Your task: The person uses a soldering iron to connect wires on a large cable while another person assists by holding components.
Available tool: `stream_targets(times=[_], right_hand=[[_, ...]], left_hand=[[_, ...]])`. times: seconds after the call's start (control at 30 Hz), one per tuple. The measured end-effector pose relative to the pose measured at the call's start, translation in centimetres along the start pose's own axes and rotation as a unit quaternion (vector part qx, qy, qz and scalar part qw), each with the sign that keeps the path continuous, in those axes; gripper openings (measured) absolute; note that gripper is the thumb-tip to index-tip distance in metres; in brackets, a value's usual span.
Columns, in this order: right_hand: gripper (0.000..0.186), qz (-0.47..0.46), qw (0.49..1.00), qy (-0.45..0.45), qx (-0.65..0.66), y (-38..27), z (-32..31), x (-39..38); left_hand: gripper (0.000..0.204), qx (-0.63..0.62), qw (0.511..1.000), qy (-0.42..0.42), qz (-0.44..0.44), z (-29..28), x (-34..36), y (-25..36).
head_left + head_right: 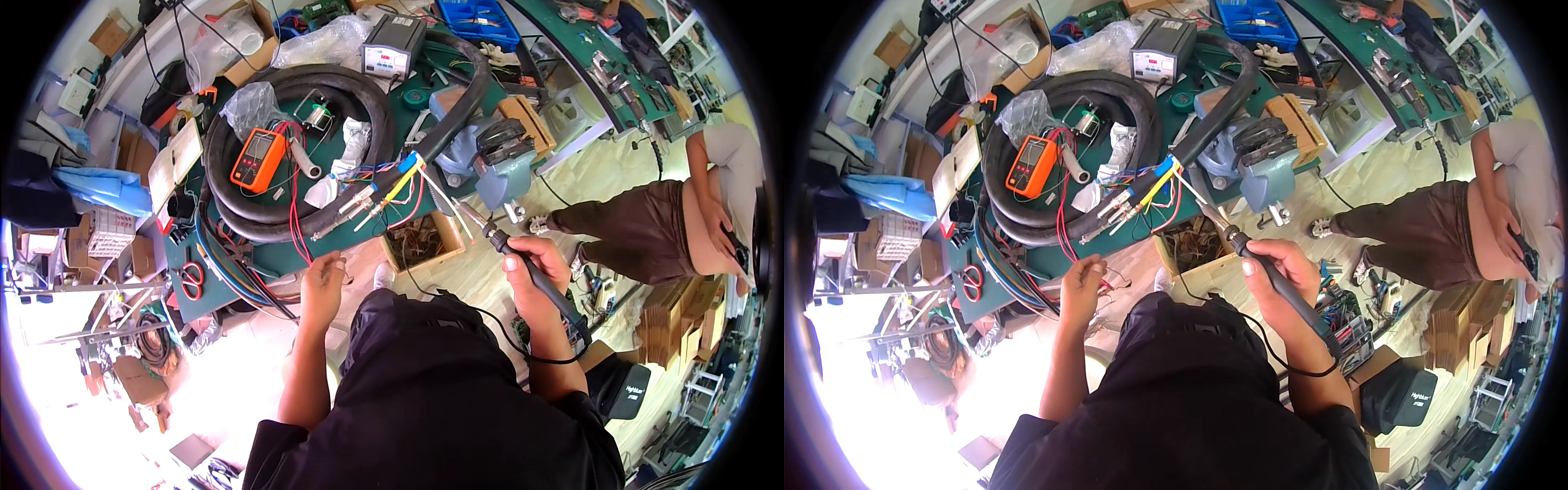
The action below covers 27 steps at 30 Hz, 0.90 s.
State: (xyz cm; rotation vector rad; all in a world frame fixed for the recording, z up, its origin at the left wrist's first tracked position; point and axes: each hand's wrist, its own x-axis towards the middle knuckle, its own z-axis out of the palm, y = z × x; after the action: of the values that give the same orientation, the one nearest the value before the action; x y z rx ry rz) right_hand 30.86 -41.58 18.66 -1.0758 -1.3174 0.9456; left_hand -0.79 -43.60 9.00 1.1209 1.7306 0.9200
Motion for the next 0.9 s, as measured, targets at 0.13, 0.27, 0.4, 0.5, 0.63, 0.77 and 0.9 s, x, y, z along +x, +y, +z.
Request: stream_targets(times=[0.13,0.27,0.4,0.5,0.63,0.77,0.9], right_hand=[[0.018,0.017,0.999,-0.017,-0.025,-0.2,-0.2,0.3],[0.018,-0.001,0.999,-0.007,-0.042,-0.1,0.2,0.4],[0.017,0.006,0.999,0.01,-0.036,-0.6,1.6,0.6],[0.016,0.005,0.998,0.032,-0.048,-0.8,3.1,0.4],[0.013,0.022,0.995,0.052,-0.083,-0.4,4.9,-0.4],[0.014,0.05,0.994,0.057,-0.077,-0.1,6.5,-1.0],[0.019,0.089,0.994,0.06,-0.008,0.3,7.8,-0.2]], left_hand=[[0.031,-0.045,0.998,0.001,-0.035,1.2,-0.5,-1.0],[0.031,-0.038,0.999,-0.024,0.004,2.5,0.4,-1.7],[0.031,-0.017,0.997,-0.066,-0.02,3.6,1.3,0.6],[0.031,-0.021,0.997,-0.052,0.053,4.5,2.3,-0.2],[0.032,-0.052,0.994,-0.05,0.087,4.8,3.4,-0.9],[0.032,-0.06,0.992,-0.1,0.051,4.4,5.0,-1.3],[0.033,-0.085,0.989,-0.105,0.06,4.3,5.8,-2.3]])
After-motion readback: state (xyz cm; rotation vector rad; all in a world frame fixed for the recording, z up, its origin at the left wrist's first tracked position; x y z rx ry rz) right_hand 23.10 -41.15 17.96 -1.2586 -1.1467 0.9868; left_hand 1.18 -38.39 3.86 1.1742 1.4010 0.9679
